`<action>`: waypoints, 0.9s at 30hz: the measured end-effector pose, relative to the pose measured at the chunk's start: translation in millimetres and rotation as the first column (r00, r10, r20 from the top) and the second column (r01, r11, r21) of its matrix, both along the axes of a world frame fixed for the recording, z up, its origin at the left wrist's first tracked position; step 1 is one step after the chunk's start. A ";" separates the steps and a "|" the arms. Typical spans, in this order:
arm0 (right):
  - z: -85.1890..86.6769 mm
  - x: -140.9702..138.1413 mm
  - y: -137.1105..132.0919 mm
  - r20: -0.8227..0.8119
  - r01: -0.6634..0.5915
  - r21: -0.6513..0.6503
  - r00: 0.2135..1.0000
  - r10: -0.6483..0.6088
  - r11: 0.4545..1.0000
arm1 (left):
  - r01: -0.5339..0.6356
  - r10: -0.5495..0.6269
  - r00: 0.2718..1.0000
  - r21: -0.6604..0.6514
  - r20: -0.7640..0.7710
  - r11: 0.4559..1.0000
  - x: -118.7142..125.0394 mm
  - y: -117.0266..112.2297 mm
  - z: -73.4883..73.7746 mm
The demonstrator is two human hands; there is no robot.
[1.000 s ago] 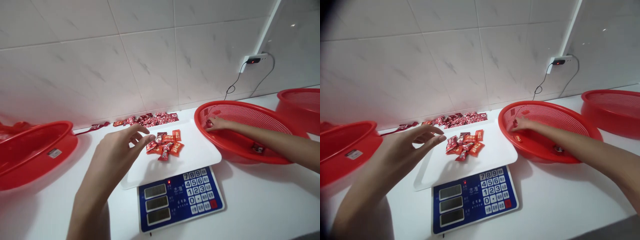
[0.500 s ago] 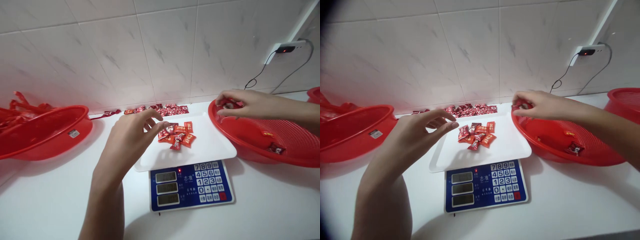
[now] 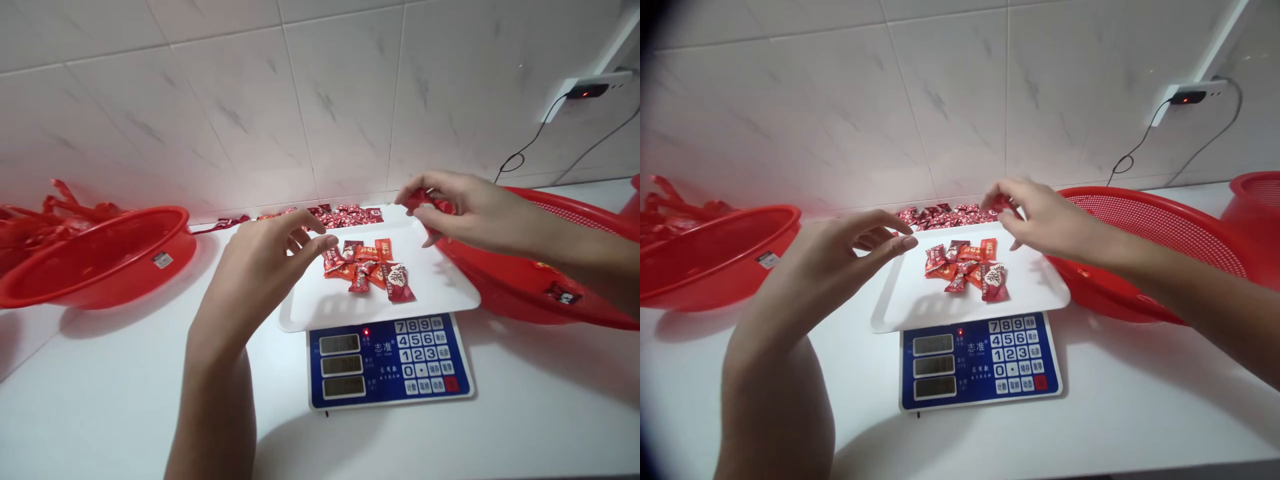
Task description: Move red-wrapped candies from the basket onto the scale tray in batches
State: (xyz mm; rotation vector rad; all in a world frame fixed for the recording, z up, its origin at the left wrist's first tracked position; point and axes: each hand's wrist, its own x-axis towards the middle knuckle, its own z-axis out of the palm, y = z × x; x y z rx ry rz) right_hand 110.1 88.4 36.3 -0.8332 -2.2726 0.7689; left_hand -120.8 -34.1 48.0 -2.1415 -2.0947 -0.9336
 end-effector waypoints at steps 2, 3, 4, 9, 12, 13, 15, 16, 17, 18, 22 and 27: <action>10.1 3.8 -5.5 -0.048 0.002 -0.008 0.999 -0.002 1.000 | 0.005 -0.005 1.000 0.000 0.005 1.000 0.1 0.0 0.7; 13.1 4.8 -8.3 -0.055 -0.003 -0.006 0.998 0.003 1.000 | 0.006 -0.006 1.000 -0.002 0.001 1.000 0.3 0.2 0.6; 14.7 5.1 -10.8 -0.053 -0.006 -0.003 0.999 0.006 1.000 | 0.005 -0.005 1.000 -0.005 -0.005 1.000 0.4 0.5 0.1; 9.9 0.4 -18.3 0.052 -0.015 0.010 0.999 0.014 1.000 | 0.002 -0.003 1.000 -0.031 -0.011 1.000 0.5 0.9 -2.3; 4.8 -3.7 -19.2 0.114 -0.027 0.095 0.993 0.016 0.995 | -0.015 0.014 1.000 -0.045 -0.022 0.999 0.6 -0.3 -1.9; 3.6 -4.5 -19.5 0.134 -0.033 0.121 0.991 0.016 0.992 | -0.021 0.020 0.999 -0.053 -0.029 0.998 0.8 -0.7 -1.5; 2.6 -5.0 -20.3 0.168 -0.040 0.141 0.986 0.016 0.989 | -0.029 0.026 0.999 -0.068 -0.040 0.997 1.2 -1.2 -0.5; 2.7 -4.6 -20.9 0.182 -0.039 0.135 0.983 0.014 0.990 | -0.032 0.029 0.999 -0.073 -0.043 0.997 1.4 -1.3 -0.1; 3.3 -3.7 -21.6 0.190 -0.032 0.127 0.982 0.007 0.991 | -0.032 0.029 0.999 -0.076 -0.044 0.997 1.6 -1.1 0.2; 4.2 -2.3 -22.3 0.192 -0.022 0.121 0.981 -0.002 0.992 | -0.034 0.030 0.999 -0.076 -0.043 0.997 1.8 -0.8 0.4; 8.9 6.9 -23.0 0.172 0.009 0.105 0.985 -0.028 0.994 | -0.040 0.037 0.999 -0.093 -0.040 0.995 3.2 1.1 0.0; 11.5 27.8 -20.4 0.109 0.035 0.126 0.993 -0.049 0.991 | -0.027 0.024 0.999 -0.118 -0.028 0.993 4.4 1.9 -0.9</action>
